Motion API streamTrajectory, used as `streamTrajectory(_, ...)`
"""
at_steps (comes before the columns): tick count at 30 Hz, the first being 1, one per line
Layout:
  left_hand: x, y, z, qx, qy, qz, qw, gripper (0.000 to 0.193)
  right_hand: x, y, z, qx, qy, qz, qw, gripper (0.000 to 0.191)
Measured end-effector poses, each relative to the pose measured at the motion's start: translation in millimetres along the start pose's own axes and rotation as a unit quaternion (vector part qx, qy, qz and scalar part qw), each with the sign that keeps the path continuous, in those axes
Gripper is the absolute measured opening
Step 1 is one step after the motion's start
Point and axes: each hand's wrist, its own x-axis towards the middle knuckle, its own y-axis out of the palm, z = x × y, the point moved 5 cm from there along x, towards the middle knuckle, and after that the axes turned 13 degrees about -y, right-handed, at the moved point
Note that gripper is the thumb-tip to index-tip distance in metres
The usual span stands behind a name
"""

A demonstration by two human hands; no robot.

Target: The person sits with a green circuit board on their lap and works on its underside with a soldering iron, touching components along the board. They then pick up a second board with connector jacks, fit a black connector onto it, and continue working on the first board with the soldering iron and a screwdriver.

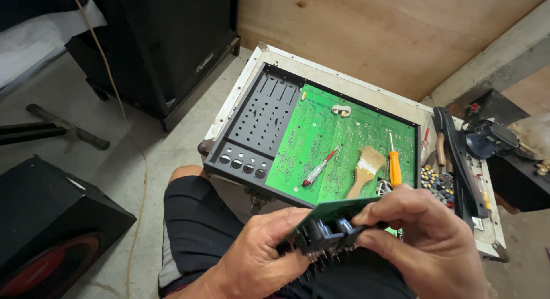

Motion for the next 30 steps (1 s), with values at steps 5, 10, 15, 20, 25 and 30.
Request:
streamTrajectory(5, 1, 0, 0, -0.006, -0.019, 0.012, 1.000, 0.042, -1, -2, -2, 0.084, 0.021, -0.002, 0.996, 0.033)
streamTrajectory(10, 0, 2, 0, 0.008, -0.004, 0.009, 1.000, 0.042, -1, -2, 1, 0.061, 0.013, 0.021, 0.998, 0.035)
streamTrajectory(15, 1, 0, 0, 0.021, 0.017, -0.002, 1.000, 0.042, -4, 1, 0, 0.055, 0.017, -0.028, 0.998, 0.035)
streamTrajectory(20, 2, -2, 2, 0.005, -0.020, -0.006, 1.000, 0.044, 1, 11, 4, 0.026, -0.024, -0.048, 0.998, 0.037)
streamTrajectory(25, 2, -6, 1, -0.019, -0.033, -0.019, 0.999, 0.036, 14, 29, 26, -0.242, -0.201, 0.028, 0.949, 0.032)
streamTrajectory(30, -2, -12, -1, -0.014, -0.028, -0.039, 0.999, 0.035, 13, 49, 34, -0.365, -0.198, -0.048, 0.908, 0.037)
